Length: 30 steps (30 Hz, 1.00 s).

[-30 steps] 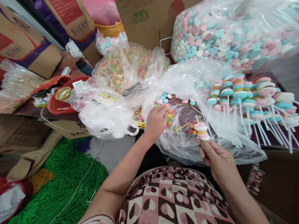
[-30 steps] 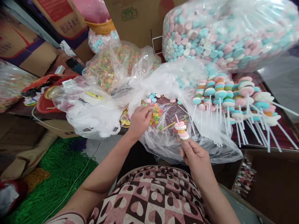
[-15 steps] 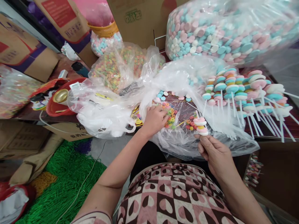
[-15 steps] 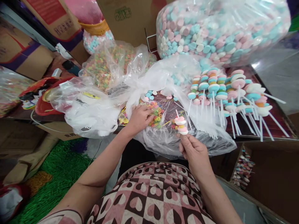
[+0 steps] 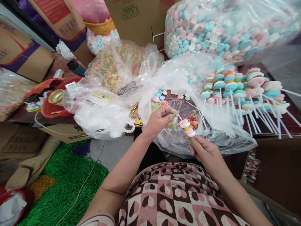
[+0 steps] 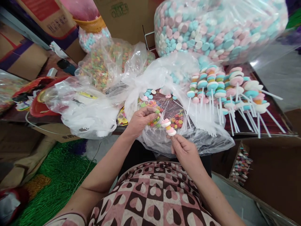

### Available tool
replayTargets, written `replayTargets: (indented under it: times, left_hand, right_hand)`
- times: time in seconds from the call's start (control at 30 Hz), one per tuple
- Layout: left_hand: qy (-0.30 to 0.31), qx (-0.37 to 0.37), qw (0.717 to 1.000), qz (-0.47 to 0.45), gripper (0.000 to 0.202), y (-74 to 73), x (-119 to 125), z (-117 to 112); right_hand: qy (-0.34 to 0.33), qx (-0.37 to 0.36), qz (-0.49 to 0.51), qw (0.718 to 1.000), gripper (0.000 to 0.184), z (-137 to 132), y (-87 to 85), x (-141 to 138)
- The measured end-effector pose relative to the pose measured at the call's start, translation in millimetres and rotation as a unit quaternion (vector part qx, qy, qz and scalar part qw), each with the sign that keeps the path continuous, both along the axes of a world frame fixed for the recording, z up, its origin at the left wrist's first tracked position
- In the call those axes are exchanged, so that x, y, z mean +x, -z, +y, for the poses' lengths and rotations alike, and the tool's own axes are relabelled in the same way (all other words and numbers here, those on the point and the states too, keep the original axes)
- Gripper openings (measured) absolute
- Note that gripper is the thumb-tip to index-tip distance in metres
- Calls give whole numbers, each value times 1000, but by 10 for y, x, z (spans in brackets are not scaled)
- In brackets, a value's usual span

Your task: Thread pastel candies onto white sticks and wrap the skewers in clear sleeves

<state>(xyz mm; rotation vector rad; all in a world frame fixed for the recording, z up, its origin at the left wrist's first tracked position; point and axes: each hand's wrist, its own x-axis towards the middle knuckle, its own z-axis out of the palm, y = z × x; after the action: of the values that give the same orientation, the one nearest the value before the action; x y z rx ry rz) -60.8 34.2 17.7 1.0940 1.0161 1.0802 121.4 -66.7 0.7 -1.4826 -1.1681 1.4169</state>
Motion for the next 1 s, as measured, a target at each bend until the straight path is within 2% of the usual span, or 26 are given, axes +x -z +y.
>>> replayTargets:
  times: [0.2,0.33,0.4,0.53,0.6,0.67,0.73,0.77,0.83,0.93,1.0]
  left_hand:
    - [-4,-18,1000,7,21,14,115,-91]
    - [-25,71,993,91,10,37,155,-152]
    - [-31,135,978,153,16,50,170,-186]
    - [18,222,942,252,22,49,203,-264]
    - [61,240,934,257,25,32,205,-290]
    - [80,240,940,230,29,12,176,-277]
    - [37,233,946,222,29,-2,111,-214]
    - [3,231,941,247,27,-4,68,-167]
    - [-38,234,903,359,23,4,-15,-67]
    - [15,248,798,549,16,43,-79,35]
    - [48,273,740,612,14,75,-71,55]
  right_hand:
    - [-4,-2,-17,1000,38,15,57,18]
    - [8,-51,43,998,45,-17,66,-6]
    - [5,-76,71,995,47,-34,62,-20]
    - [21,-88,113,990,44,-36,71,-25]
    - [40,-79,130,987,40,-18,75,-19]
    - [62,-64,141,986,37,5,65,-11]
    - [88,-44,148,984,35,27,41,2]
    - [101,-36,149,983,33,35,27,10]
    - [122,-23,149,981,32,46,4,23]
    - [129,-19,150,980,32,48,-2,28]
    - [122,-23,152,981,32,41,10,24]
